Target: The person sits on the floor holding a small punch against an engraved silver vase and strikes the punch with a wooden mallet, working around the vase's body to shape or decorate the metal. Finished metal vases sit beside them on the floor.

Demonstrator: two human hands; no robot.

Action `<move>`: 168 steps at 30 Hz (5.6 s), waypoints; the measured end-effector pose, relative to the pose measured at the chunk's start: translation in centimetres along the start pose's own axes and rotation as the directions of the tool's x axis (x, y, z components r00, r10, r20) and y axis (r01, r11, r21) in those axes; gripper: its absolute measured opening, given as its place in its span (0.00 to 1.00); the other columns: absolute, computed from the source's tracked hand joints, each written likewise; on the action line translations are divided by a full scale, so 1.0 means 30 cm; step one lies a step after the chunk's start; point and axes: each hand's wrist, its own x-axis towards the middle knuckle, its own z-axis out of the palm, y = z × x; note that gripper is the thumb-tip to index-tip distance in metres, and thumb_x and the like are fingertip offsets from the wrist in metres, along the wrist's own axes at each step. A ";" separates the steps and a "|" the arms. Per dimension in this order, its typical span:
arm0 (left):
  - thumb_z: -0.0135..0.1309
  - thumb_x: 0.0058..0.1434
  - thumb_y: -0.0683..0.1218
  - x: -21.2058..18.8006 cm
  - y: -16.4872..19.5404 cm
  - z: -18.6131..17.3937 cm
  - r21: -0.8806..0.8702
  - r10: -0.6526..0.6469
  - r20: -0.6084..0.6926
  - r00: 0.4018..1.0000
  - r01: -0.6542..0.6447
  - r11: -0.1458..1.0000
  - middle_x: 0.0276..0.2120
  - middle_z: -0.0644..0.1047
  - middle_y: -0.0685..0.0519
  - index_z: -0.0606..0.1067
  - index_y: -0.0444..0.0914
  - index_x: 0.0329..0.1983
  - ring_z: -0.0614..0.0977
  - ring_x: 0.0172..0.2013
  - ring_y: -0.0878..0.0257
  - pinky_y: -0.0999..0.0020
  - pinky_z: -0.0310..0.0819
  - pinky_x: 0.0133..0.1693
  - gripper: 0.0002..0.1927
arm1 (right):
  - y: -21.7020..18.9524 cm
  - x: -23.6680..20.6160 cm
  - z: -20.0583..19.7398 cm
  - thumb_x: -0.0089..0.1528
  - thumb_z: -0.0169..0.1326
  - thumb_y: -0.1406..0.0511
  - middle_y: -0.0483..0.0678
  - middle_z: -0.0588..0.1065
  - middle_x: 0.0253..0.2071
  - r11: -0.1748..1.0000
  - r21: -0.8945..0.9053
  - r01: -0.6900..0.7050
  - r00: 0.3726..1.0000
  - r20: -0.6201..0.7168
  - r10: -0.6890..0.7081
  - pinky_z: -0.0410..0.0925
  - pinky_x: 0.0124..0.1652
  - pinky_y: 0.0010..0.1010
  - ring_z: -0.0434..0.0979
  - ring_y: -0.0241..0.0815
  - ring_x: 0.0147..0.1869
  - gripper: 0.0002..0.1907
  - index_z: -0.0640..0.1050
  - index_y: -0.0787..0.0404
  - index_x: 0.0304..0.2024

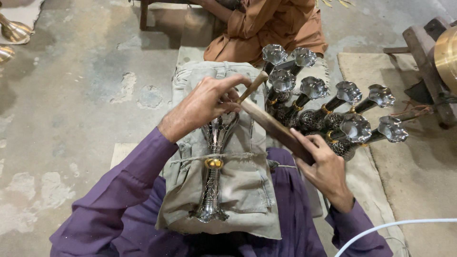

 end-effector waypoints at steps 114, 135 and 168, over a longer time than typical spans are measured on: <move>0.63 0.61 0.38 -0.031 -0.029 -0.033 -0.173 0.029 -0.027 0.999 -0.033 0.984 0.37 0.86 0.51 0.69 0.39 0.61 0.90 0.42 0.63 0.66 0.84 0.47 0.26 | 0.008 -0.054 0.100 0.60 0.62 0.71 0.55 0.77 0.52 0.897 0.413 0.159 0.933 -0.361 0.001 0.74 0.52 0.32 0.81 0.42 0.53 0.38 0.61 0.66 0.70; 0.61 0.60 0.42 0.013 -0.030 -0.015 0.058 0.068 0.146 0.987 -0.077 0.995 0.37 0.86 0.55 0.74 0.48 0.62 0.89 0.34 0.63 0.64 0.85 0.38 0.26 | 0.049 0.082 -0.108 0.57 0.58 0.73 0.54 0.81 0.46 0.987 -0.123 0.104 0.948 -0.286 -0.136 0.77 0.42 0.35 0.82 0.45 0.36 0.37 0.69 0.57 0.71; 0.63 0.65 0.40 -0.192 -0.038 0.183 -0.193 -0.060 -0.550 0.833 -0.057 0.980 0.40 0.85 0.49 0.69 0.41 0.64 0.90 0.41 0.60 0.67 0.88 0.40 0.25 | -0.322 0.272 -0.380 0.61 0.57 0.70 0.49 0.76 0.42 0.895 -0.066 0.442 0.863 -0.241 -0.444 0.71 0.35 0.36 0.78 0.45 0.38 0.37 0.64 0.48 0.73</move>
